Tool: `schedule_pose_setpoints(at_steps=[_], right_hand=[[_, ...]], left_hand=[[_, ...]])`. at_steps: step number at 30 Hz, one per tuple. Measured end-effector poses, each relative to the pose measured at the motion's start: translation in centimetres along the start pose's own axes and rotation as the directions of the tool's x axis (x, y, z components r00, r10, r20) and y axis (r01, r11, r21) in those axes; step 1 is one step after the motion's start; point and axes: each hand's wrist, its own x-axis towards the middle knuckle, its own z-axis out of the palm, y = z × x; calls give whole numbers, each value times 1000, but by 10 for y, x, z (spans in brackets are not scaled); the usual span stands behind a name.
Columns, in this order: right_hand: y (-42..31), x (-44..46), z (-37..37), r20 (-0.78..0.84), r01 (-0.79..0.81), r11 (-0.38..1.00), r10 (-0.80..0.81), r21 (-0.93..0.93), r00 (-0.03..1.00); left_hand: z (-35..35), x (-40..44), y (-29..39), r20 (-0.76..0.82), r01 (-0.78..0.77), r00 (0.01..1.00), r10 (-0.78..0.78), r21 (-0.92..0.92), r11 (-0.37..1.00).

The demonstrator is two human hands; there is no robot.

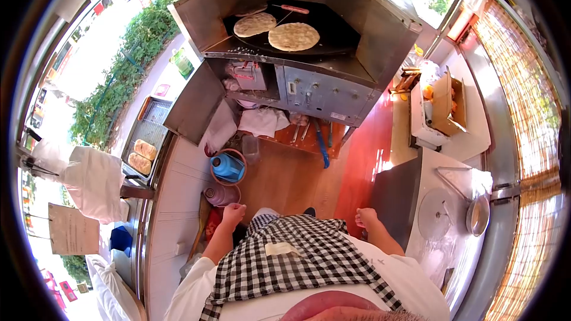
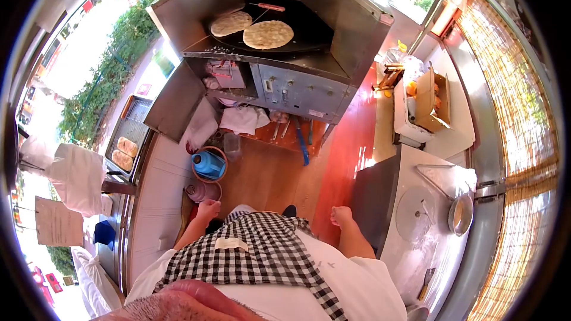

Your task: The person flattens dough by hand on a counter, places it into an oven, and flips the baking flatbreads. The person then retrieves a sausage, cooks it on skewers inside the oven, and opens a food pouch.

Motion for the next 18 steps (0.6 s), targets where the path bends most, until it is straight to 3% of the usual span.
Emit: schedule_pose_setpoints(at_steps=[4, 7, 8, 11, 14, 15, 16, 17, 18], right_hand=[[-10, -7, 19, -58, -108, 993, 105, -46, 993], [-28, -4, 42, 14, -129, 992, 129, -10, 992], [-33, 4, 45, 54, -133, 991, 131, 27, 990], [-87, -32, 73, -16, -29, 993, 27, -118, 1000], [-120, -23, 91, -36, 84, 991, -88, -107, 995], [-124, -13, 96, -52, 89, 994, -93, -65, 994], [-129, -5, 101, -65, 97, 995, -98, -22, 993], [-134, 2, 107, -60, 93, 996, -92, 8, 994], [-141, 13, 115, -29, 95, 995, -95, -9, 995]], left_hand=[[-15, -16, -35, -9, 201, 979, -201, 132, 971], [-46, -10, -69, 58, 70, 989, -137, 629, 774], [-54, 3, -81, 89, 29, 988, -127, 701, 713], [-74, 45, -98, 128, -4, 983, -135, 740, 673], [-77, 100, -69, 167, -52, 982, -82, 669, 741], [-77, 126, -50, 198, 45, 972, -127, 372, 927], [-75, 155, -29, 249, 183, 954, -165, -49, 982], [-74, 182, -1, 267, 218, 952, -150, -248, 944], [-76, 207, 33, 183, 120, 979, -88, -171, 978]])
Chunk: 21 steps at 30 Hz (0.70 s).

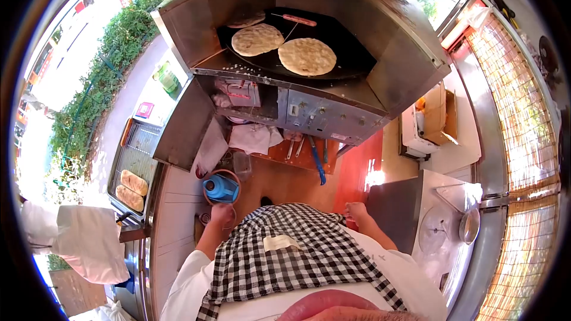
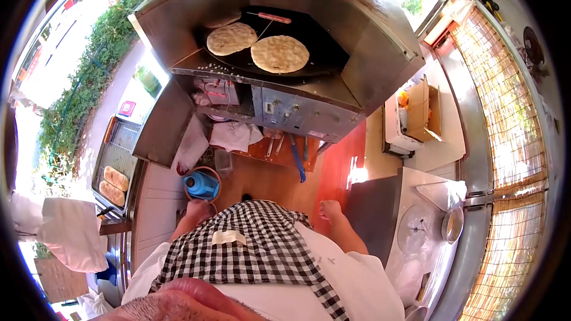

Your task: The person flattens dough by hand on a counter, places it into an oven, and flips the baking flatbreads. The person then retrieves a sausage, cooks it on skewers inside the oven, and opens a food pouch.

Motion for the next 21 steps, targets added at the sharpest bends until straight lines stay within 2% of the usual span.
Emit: schedule_pose_setpoints(at_steps=[2, 3, 6, 7, 10, 11, 12, 13, 14, 15, 18, 19, 21], right_hand=[[-1, 27, 10, 134, 56, 992, -41, -114, 990], [-2, 33, 18, 184, 89, 985, -61, -150, 981], [-7, 34, 45, 14, 69, 969, -67, -236, 998], [-4, 35, 49, 74, 162, 937, -146, -308, 987], [2, 54, 52, 228, 366, 823, -292, -435, 929], [5, 60, 49, 247, 374, 813, -290, -446, 924], [-2, 54, 51, 208, 308, 852, -240, -423, 948], [-8, 48, 53, 169, 241, 886, -188, -395, 968], [-29, 26, 59, 76, 97, 944, -77, -315, 994], [-47, 9, 67, -6, -43, 974, 43, -220, 999], [-39, 55, 54, 142, -38, 966, 76, -256, 987], [-47, 58, 59, 124, -44, 957, 82, -286, 989], [-67, 64, 72, 95, -49, 934, 89, -354, 992]], left_hand=[[15, 4, 76, -177, -149, 960, 216, 327, 933], [15, 9, 102, -177, -195, 951, 255, 298, 935], [0, 18, 130, -192, -265, 928, 319, 260, 929], [-7, 19, 132, -199, -278, 922, 332, 256, 926], [-36, 30, 90, -255, -118, 955, 152, 145, 982], [-46, 23, 72, -214, -50, 975, 64, 67, 996], [-54, 13, 51, -168, 23, 985, -24, -8, 1000], [-55, -2, 34, -218, 76, 974, -66, 37, 996], [-53, -20, 18, -269, 132, 957, -106, 79, 988], [-54, -39, 0, -243, 154, 958, -149, -1, 988], [-43, -92, -4, -299, 266, 928, -220, 120, 957], [-42, -103, -9, -329, 298, 916, -227, 181, 937], [-39, -122, -18, -344, 290, 913, -221, 162, 943]])
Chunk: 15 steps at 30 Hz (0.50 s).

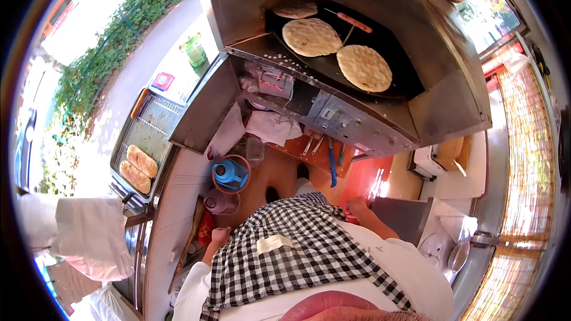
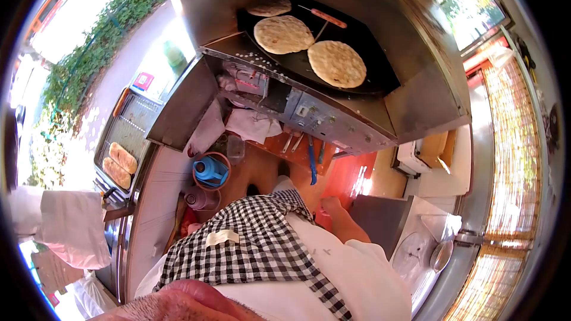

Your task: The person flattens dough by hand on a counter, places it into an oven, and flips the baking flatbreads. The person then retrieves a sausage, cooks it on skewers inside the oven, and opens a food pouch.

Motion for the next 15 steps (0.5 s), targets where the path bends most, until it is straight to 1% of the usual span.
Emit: schedule_pose_setpoints(at_steps=[3, 4, 5, 6, 7, 8, 9, 11, 13, 15], right_hand=[[-63, -7, 17, -46, 14, 997, -17, -72, 999], [-85, -10, 20, -36, 98, 973, -108, -210, 994], [-99, 8, 21, 28, 218, 936, -219, -276, 975], [-111, 30, 20, 91, 337, 882, -326, -328, 941], [-132, 46, 22, 161, 421, 828, -389, -371, 907], [-157, 58, 31, 224, 462, 789, -404, -405, 887], [-176, 76, 37, 269, 479, 768, -398, -426, 877], [-215, 98, 52, 315, 446, 773, -330, -451, 890], [-246, 110, 70, 345, 408, 776, -261, -481, 902], [-270, 119, 83, 376, 394, 762, -213, -513, 902]], left_hand=[[8, -22, 8, -88, 64, 993, -74, -104, 992], [9, -15, 2, -57, 34, 997, -42, -121, 992], [12, -4, -5, -66, -7, 998, 0, -118, 993], [23, 20, -25, -52, 68, 994, -91, -348, 935], [25, 22, -17, -107, 32, 992, -67, -304, 952], [28, 25, -11, -180, -3, 982, -53, -297, 955], [34, 42, -19, -281, -116, 958, 55, -206, 972], [31, 27, 11, -348, -132, 936, 55, -201, 971], [33, 18, 25, -425, -150, 903, 61, -178, 972], [42, 4, 29, -465, -134, 885, -17, -290, 947]])
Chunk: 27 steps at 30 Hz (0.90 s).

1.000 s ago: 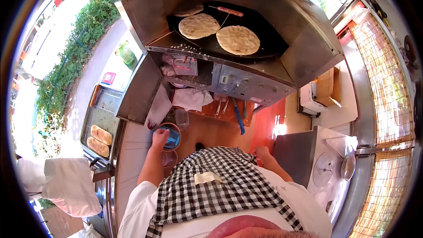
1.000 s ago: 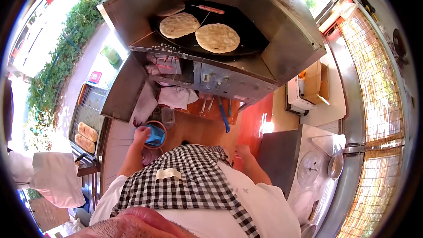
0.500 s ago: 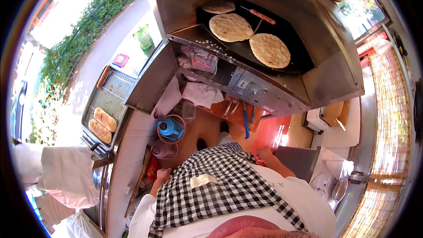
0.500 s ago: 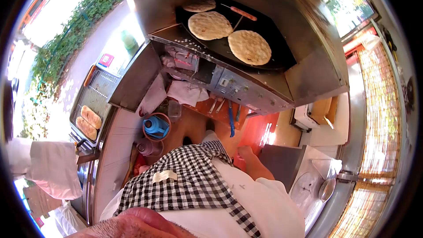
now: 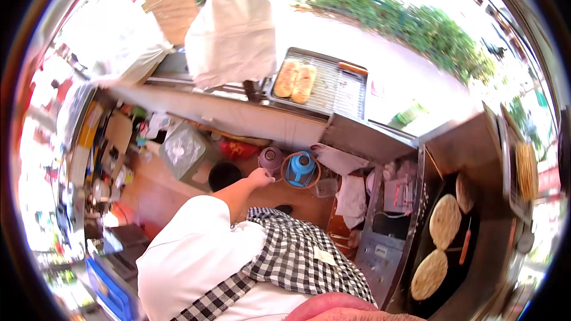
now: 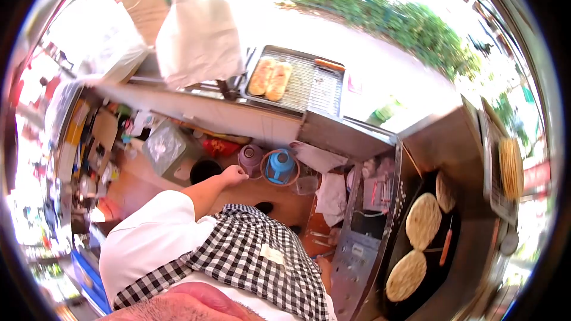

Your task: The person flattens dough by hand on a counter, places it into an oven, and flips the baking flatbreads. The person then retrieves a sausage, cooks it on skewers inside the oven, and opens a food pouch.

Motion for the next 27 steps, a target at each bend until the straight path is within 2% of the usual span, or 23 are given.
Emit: schedule_pose_setpoints(at_steps=[4, 8, 10, 12, 14, 17, 20, 22, 24, 26, 27], right_hand=[[-32, 33, -2, 102, 3, 995, 7, -100, 995], [-51, 59, -1, 185, 24, 981, 12, -192, 983], [-60, 68, 2, 210, 36, 974, 12, -223, 978], [-67, 77, 5, 238, 41, 967, 21, -253, 971], [-72, 84, 12, 258, 54, 959, 21, -280, 966], [-81, 85, 21, 270, 70, 950, 16, -304, 963], [-84, 87, 30, 276, 88, 942, 5, -324, 961], [-86, 87, 36, 285, 104, 931, 0, -349, 958], [-88, 88, 44, 293, 119, 924, -8, -363, 956], [-88, 91, 50, 303, 138, 916, -20, -376, 953], [-88, 91, 54, 314, 154, 909, -27, -387, 949]], left_hand=[[0, -47, -22, -100, 165, 980, -171, -68, 984], [11, -110, -73, -177, 324, 926, -333, -82, 943], [23, -124, -103, -196, 371, 906, -375, -58, 927], [40, -152, -136, -161, 506, 845, -510, -69, 860], [41, -214, -117, -132, 385, 914, -383, -11, 923], [70, -207, -168, -91, 261, 963, -252, 108, 959], [41, -203, -113, -70, 355, 934, -349, 112, 928], [32, -173, -116, -189, 241, 953, -238, -7, 970], [32, -119, -139, -133, 306, 924, -358, -303, 902], [-5, -112, -90, -298, 250, 895, -333, -285, 926], [-20, -107, -76, -310, 221, 898, -313, -298, 929]])
